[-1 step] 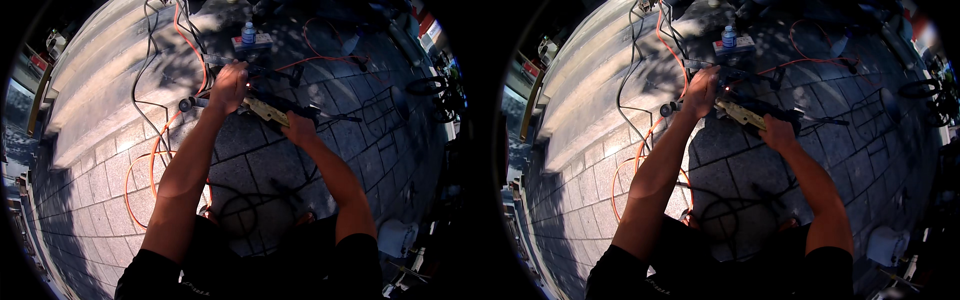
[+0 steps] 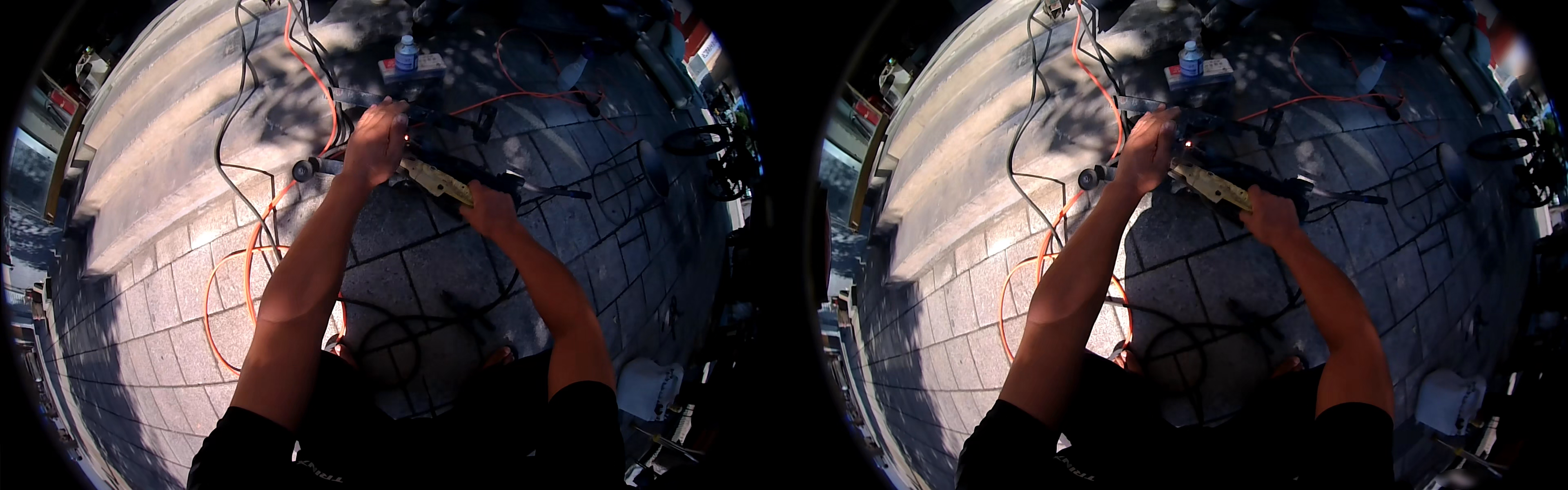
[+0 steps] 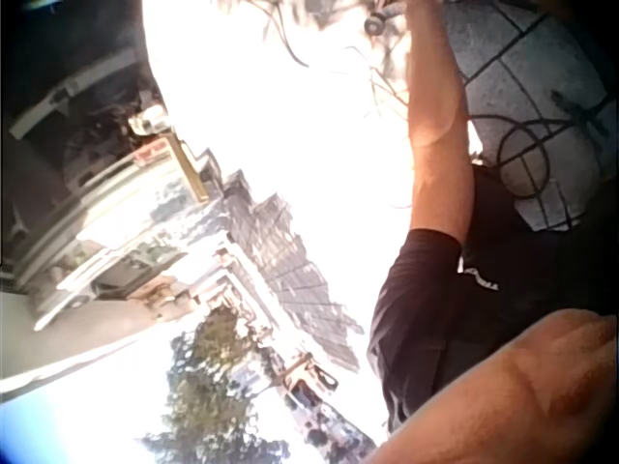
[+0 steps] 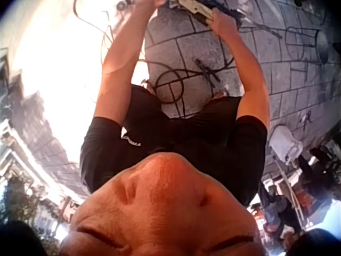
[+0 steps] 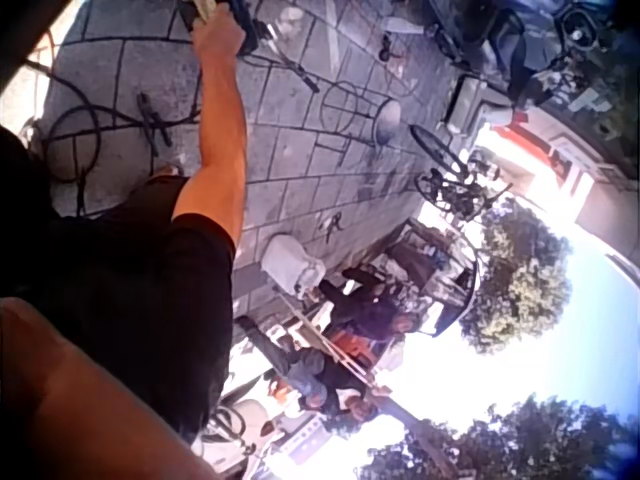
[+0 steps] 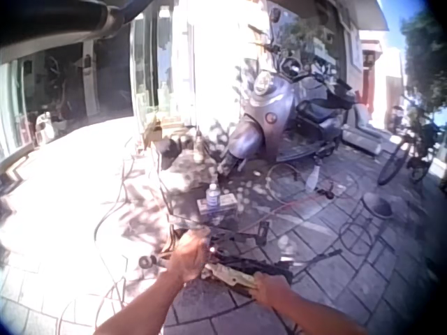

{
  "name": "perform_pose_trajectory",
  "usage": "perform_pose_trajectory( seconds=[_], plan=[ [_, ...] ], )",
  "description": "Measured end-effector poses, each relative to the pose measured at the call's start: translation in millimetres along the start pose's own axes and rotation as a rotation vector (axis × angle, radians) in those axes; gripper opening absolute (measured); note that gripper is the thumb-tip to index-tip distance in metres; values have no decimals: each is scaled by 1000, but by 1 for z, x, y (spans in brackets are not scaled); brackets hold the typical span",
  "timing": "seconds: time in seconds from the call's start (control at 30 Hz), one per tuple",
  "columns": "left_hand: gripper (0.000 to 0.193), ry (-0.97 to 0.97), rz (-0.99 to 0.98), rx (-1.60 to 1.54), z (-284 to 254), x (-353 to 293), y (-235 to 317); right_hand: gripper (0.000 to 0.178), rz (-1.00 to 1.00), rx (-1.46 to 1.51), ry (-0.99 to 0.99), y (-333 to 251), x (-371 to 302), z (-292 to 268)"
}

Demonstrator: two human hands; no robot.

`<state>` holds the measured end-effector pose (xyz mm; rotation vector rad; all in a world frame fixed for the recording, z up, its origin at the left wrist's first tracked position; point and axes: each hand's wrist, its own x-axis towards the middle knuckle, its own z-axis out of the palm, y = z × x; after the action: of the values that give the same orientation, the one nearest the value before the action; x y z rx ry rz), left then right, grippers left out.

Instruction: The person retrieves a welding rod from a shelf inside a cluttered workshop and walks outside to a paved area. They then use a welding torch to weld a metal frame, producing bright sparks and smoke.

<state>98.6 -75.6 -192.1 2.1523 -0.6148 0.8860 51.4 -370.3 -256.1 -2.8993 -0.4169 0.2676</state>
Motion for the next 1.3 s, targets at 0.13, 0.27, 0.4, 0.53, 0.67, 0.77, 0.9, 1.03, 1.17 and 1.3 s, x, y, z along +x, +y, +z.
perform_pose_trajectory(
  seconds=[0.13, 0.27, 0.4, 0.53, 0.67, 0.77, 0.9, 1.03, 1.17, 1.3],
  plan=[
    [33, -33, -20, -27, 4, 0, 10, 53, 32, 13, -34, -2, 2, -3],
    [39, -125, -69, -41, 5, -1, 16, 55, 38, 3, -29, -1, 2, -2],
    [40, -238, -59, 16, 17, -5, 23, 57, 46, 14, -14, -2, 2, -2],
    [41, -295, -66, 25, 26, -10, 25, 57, 56, 11, -46, -6, 3, -3],
    [42, -313, -70, 44, 29, -11, 27, 54, 68, 6, -29, -5, 3, -1],
    [42, -323, -66, 70, 34, -13, 24, 53, 55, 12, -28, -7, 3, -4],
    [41, -314, -54, 72, 34, -14, 25, 53, 57, 8, -26, -6, 2, -4],
    [41, -296, -56, 64, 34, -12, 27, 54, 46, 9, -23, -1, 3, 0],
    [41, -291, -59, 62, 36, -12, 26, 49, 50, 38, -19, -4, 3, -2],
    [42, -324, -56, 58, 35, -11, 29, 49, 56, 22, -14, -4, 3, -2]
  ],
)
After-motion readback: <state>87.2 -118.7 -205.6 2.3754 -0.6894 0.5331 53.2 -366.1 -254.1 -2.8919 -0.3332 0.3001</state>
